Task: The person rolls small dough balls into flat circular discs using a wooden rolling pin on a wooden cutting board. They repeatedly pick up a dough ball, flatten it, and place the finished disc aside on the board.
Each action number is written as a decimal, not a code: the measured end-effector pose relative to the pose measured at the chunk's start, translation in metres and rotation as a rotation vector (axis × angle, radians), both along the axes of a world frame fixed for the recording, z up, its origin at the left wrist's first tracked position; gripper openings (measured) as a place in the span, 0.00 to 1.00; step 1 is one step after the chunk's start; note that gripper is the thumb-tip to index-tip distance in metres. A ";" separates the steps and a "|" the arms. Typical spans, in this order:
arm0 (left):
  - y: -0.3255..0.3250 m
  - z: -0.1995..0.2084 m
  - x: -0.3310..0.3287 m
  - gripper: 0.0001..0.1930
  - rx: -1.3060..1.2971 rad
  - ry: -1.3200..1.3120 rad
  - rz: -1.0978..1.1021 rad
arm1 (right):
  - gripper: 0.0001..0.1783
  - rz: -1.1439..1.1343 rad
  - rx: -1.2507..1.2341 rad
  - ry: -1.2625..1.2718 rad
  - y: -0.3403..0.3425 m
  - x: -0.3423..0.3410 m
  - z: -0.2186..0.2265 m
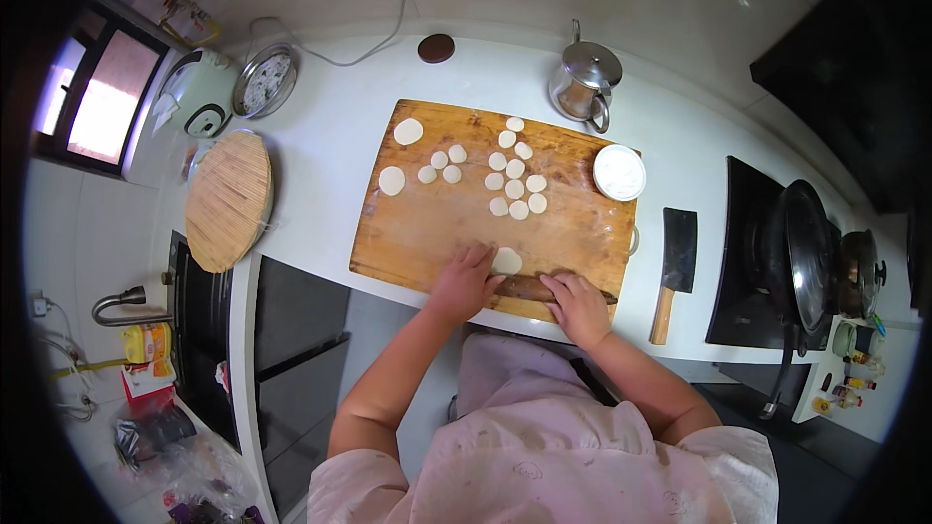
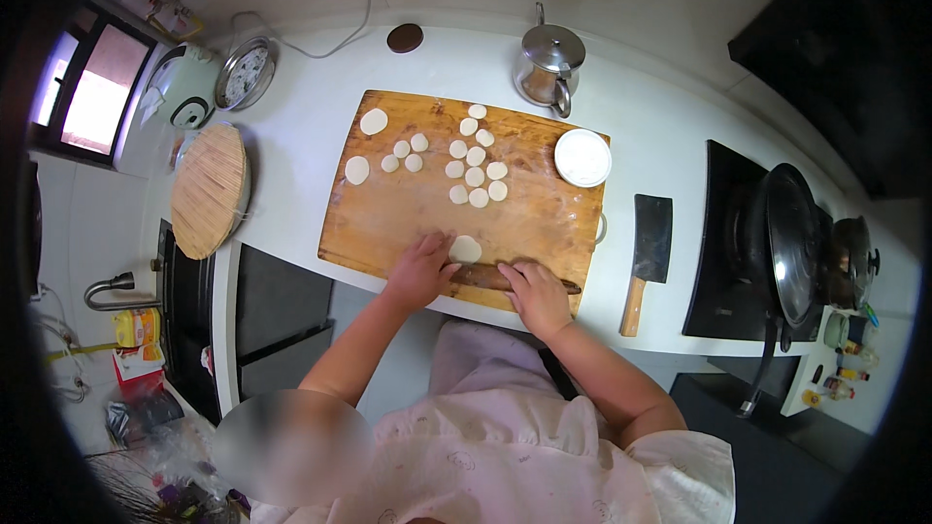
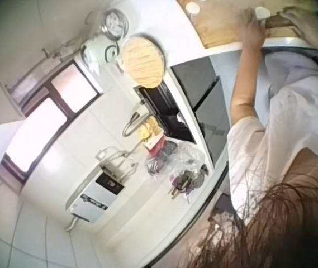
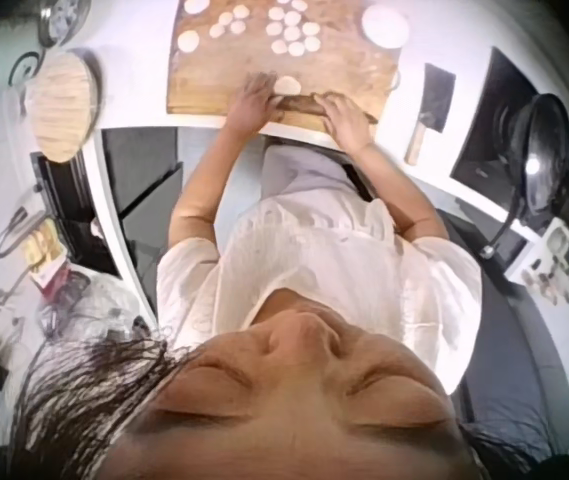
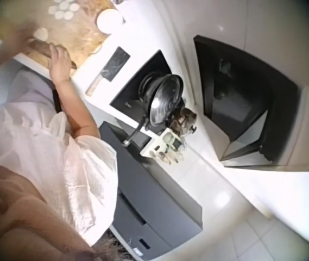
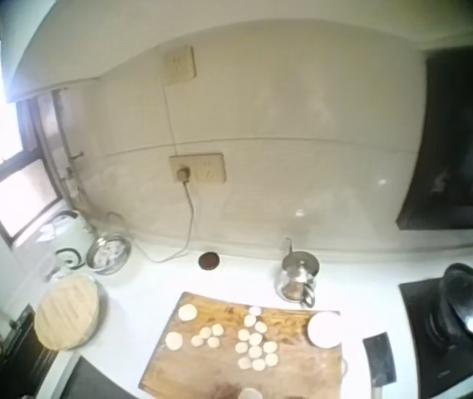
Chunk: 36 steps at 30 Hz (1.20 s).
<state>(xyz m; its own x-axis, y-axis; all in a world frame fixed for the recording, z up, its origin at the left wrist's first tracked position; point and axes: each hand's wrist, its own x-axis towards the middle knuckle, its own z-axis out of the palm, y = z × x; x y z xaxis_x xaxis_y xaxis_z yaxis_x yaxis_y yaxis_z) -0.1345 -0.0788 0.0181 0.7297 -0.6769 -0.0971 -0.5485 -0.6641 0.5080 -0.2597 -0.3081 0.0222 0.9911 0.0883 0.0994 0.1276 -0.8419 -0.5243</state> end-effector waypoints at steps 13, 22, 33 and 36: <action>0.004 -0.031 0.029 0.38 0.013 -0.312 0.300 | 0.35 0.010 -0.233 -0.096 -0.001 0.115 0.002; 0.035 -0.032 -0.028 0.41 0.034 -0.259 0.202 | 0.41 0.147 -0.219 0.081 0.009 0.049 0.004; 0.021 -0.038 0.010 0.39 0.039 -0.273 0.475 | 0.41 0.093 -0.246 -0.025 0.016 0.142 -0.007; 0.032 -0.036 -0.003 0.37 0.057 -0.241 0.371 | 0.44 0.087 -0.196 -0.039 0.015 0.115 -0.010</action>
<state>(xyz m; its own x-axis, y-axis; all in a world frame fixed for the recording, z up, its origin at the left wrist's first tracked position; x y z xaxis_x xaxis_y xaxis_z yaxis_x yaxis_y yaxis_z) -0.1371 -0.0469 -0.0180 0.9286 -0.3632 0.0763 -0.3659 -0.8615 0.3521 -0.1449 -0.2931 0.0120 0.9747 0.1946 0.1102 0.2211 -0.9122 -0.3450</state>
